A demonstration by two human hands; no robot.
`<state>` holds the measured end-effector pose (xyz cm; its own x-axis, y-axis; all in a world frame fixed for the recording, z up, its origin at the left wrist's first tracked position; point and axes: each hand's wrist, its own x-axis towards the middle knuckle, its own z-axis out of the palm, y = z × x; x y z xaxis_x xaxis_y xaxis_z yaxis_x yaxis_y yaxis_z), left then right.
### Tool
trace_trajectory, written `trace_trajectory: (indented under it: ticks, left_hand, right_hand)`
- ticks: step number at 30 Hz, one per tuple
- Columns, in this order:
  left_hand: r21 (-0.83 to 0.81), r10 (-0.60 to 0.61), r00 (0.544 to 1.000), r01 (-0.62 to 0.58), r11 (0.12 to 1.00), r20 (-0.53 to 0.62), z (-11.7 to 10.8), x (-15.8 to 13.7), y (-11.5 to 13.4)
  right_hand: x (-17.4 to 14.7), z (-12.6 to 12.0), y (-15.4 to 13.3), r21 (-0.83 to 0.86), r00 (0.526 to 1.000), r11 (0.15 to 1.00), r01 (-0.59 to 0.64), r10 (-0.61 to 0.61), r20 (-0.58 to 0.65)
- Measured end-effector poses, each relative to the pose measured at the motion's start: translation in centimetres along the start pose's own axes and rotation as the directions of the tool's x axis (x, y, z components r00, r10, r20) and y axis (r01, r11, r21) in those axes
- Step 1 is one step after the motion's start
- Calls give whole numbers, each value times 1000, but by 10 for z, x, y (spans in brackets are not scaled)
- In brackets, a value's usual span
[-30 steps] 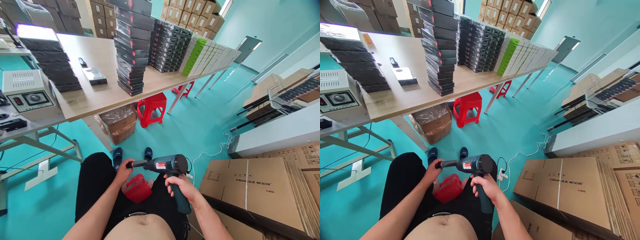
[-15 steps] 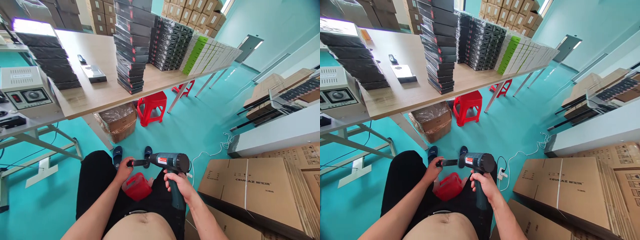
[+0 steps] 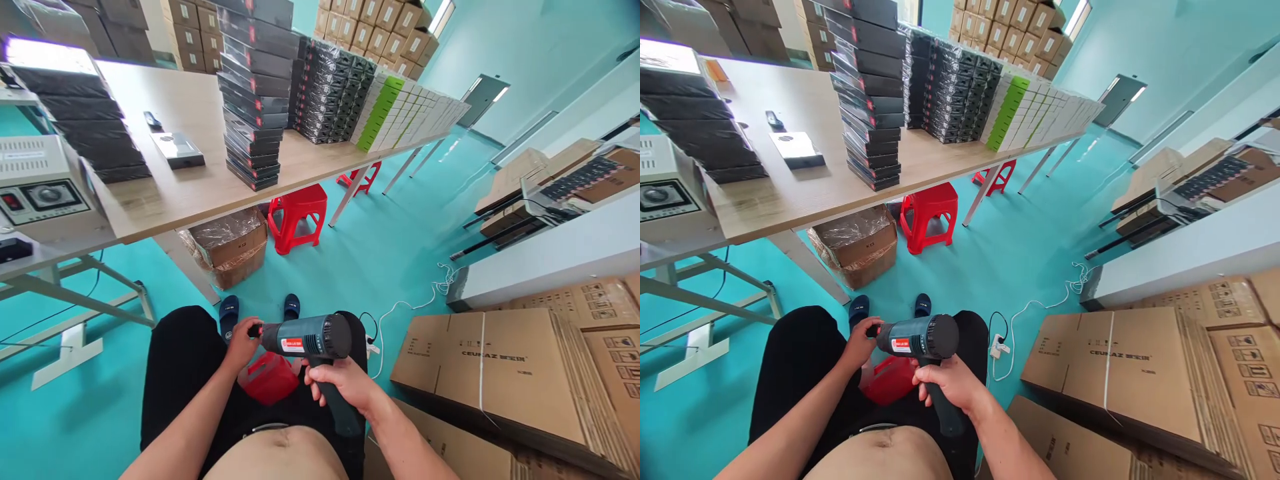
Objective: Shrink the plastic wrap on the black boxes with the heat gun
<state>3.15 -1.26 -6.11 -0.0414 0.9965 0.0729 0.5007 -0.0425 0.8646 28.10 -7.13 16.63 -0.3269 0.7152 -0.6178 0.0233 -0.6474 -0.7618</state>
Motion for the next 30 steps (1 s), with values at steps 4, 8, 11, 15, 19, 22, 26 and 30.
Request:
trace_trajectory:
  ticks: [4, 8, 11, 15, 19, 22, 26, 30]
  left_hand:
    - [3, 37, 999, -37, 999, 13, 0, 1, 2]
    - [85, 42, 999, -43, 995, 10, 0, 0, 8]
    - [140, 18, 999, -22, 990, 29, 0, -1, 13]
    - [121, -14, 999, 10, 993, 36, -3, -2, 14]
    - [-122, -108, 994, 108, 987, 4, -5, 0, 6]
    - [-273, -220, 975, 214, 938, 8, -4, 2, 3]
    - [-321, -246, 968, 245, 915, 37, -3, 2, 6]
    - [-343, -256, 966, 256, 904, 47, -3, 2, 9]
  right_hand:
    - [0, -6, -1, 41, 988, 998, 43, -36, -148]
    - [0, -9, -2, 5, 997, 1000, -3, 3, -73]
    - [1, -3, -2, -31, 999, 999, -11, 10, -34]
    - [5, 2, -4, -15, 991, 1000, 0, -2, -135]
    - [3, -12, -1, 157, 973, 986, 64, -27, -230]
    - [-1, -31, 7, 257, 945, 963, 85, 4, -326]
    - [-10, -51, 21, 305, 941, 951, 57, 52, -336]
    - [-15, -56, 32, 326, 951, 945, 27, 76, -301]
